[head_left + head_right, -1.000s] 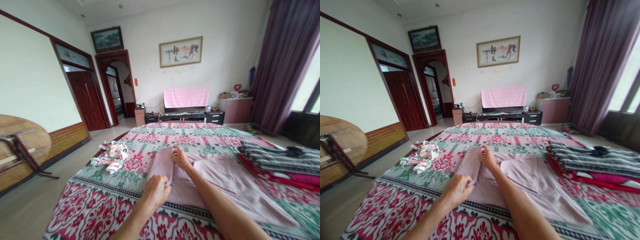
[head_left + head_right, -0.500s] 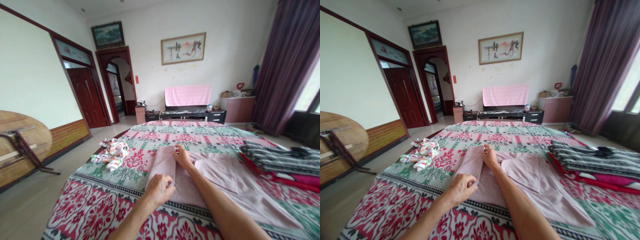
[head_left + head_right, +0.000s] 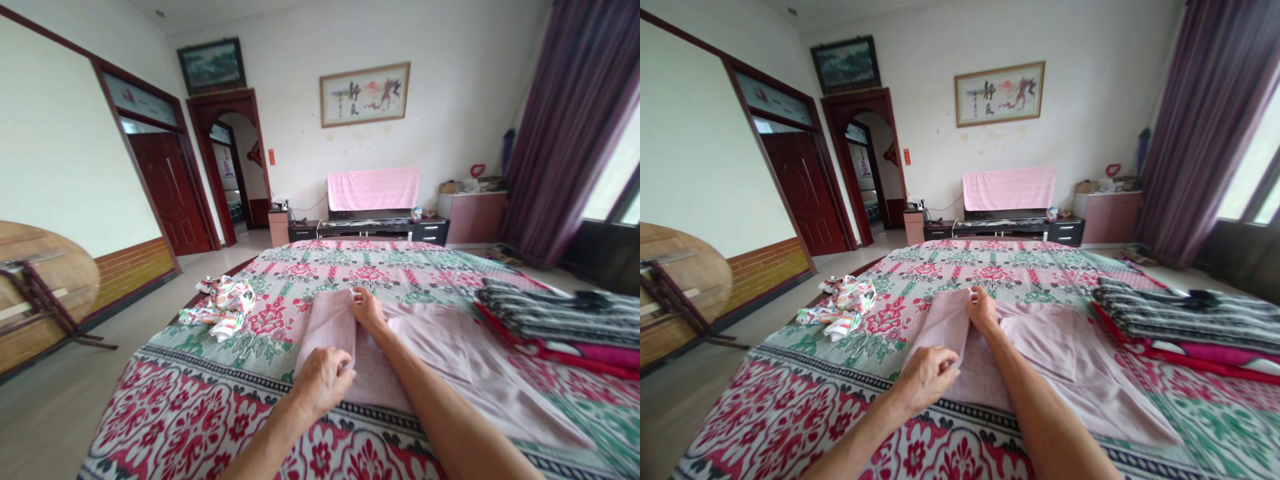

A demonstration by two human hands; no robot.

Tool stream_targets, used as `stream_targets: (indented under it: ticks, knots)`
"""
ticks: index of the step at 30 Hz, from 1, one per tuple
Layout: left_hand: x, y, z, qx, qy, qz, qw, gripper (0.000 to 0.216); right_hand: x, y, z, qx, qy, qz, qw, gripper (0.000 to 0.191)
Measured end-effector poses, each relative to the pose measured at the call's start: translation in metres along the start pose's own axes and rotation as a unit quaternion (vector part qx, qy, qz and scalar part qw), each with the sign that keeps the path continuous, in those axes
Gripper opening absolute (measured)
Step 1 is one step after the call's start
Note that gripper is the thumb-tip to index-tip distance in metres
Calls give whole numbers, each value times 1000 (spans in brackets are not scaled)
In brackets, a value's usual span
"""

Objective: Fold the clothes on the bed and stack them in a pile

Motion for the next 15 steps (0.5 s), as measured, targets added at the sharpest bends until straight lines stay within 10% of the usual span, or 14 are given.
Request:
stream_targets:
  ticks: [10, 15]
  knots:
    - [-51, -4, 57, -175, -112, -73, 975, 30, -2, 7, 45, -145, 122, -2, 982, 37]
    - [-45, 1, 92, -231, -106, 48, 966, 38, 44, -1, 68, -98, 92, 112, 984, 20]
Point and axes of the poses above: each hand's wrist, its own y-axis away from the middle knuckle, its own x-axis out of the palm, z = x × y, the point moved 7 cm from there along -y, towards the middle knuckle, and after that the axes turned 6 degrees about -x, right-handed, at the moved point
